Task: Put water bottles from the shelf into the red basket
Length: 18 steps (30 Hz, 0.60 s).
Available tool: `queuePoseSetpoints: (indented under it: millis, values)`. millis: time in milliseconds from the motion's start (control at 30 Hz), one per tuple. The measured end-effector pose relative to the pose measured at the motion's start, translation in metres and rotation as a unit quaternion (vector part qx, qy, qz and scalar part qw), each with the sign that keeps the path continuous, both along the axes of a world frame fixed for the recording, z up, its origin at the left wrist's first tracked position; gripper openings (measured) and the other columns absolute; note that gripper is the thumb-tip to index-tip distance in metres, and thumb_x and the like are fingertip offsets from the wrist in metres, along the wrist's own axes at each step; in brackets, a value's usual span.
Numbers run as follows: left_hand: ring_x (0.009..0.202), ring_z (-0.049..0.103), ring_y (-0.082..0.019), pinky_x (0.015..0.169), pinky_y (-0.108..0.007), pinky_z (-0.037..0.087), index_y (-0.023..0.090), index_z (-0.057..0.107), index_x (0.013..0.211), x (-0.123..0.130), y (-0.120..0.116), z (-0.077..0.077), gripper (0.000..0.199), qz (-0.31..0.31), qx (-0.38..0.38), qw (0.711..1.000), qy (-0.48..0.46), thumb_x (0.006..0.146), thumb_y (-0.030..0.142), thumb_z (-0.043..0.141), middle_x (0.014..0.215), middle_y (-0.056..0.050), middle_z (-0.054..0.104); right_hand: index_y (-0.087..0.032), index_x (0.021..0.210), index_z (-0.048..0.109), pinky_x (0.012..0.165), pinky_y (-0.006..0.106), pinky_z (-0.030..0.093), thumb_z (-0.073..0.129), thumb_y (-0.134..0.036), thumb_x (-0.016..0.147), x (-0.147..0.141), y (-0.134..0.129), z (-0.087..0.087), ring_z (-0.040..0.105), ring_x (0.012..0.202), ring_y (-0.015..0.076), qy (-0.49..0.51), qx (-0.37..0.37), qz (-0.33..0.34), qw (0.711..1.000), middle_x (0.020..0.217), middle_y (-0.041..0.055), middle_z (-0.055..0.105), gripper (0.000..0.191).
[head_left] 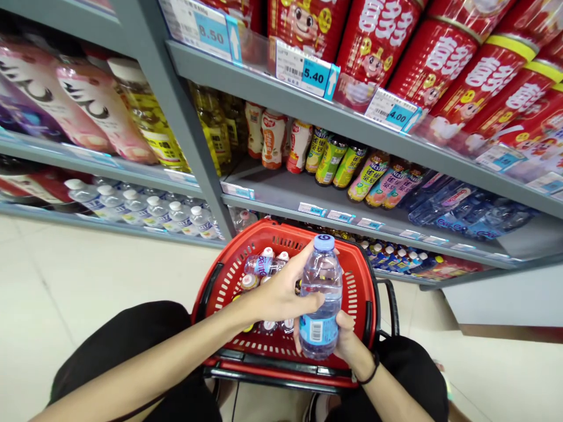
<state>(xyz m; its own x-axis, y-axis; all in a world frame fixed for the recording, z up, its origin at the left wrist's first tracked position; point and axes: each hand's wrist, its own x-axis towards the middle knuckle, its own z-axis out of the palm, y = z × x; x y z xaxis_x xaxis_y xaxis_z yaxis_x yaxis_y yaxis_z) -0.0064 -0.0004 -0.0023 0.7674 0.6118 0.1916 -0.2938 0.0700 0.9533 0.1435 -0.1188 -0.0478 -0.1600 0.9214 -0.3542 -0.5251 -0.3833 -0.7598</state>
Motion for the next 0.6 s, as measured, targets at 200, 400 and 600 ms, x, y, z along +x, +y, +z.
queuePoseSetpoints:
  millis: [200, 400, 600]
  values:
    - [0.133, 0.053, -0.039, 0.117, -0.060, 0.038, 0.016, 0.021, 0.163, 0.001, 0.001, -0.003, 0.093, -0.007, -0.009, 1.000, -0.009, 0.089, 0.038, 0.072, 0.155, -0.024, 0.044, -0.018, 0.114, 0.067, 0.077, 0.049, 0.062, 0.076, -0.079, 0.065, 0.001, 0.002, 0.003, 0.073, 0.094, 0.0351, 0.006, 0.018, 0.003, 1.000, 0.098, 0.0142, 0.075, 0.078]
    - [0.138, 0.050, -0.040, 0.117, -0.062, 0.037, 0.018, 0.008, 0.166, 0.000, -0.001, -0.006, 0.104, -0.022, -0.054, 0.998, -0.003, 0.088, 0.039, 0.073, 0.155, -0.025, 0.043, -0.016, 0.114, 0.068, 0.081, 0.051, 0.061, 0.077, -0.078, 0.064, -0.001, 0.001, 0.002, 0.073, 0.095, 0.0350, 0.010, 0.012, -0.018, 1.000, 0.099, 0.0152, 0.075, 0.080]
    - [0.135, 0.054, -0.039, 0.114, -0.060, 0.041, 0.018, 0.004, 0.166, 0.001, -0.002, -0.004, 0.107, -0.035, -0.068, 0.997, -0.021, 0.088, 0.039, 0.075, 0.152, -0.025, 0.047, -0.017, 0.117, 0.069, 0.082, 0.052, 0.062, 0.075, -0.079, 0.068, -0.004, 0.004, 0.011, 0.074, 0.090, 0.0335, 0.012, 0.027, -0.011, 0.999, 0.098, 0.0144, 0.076, 0.079]
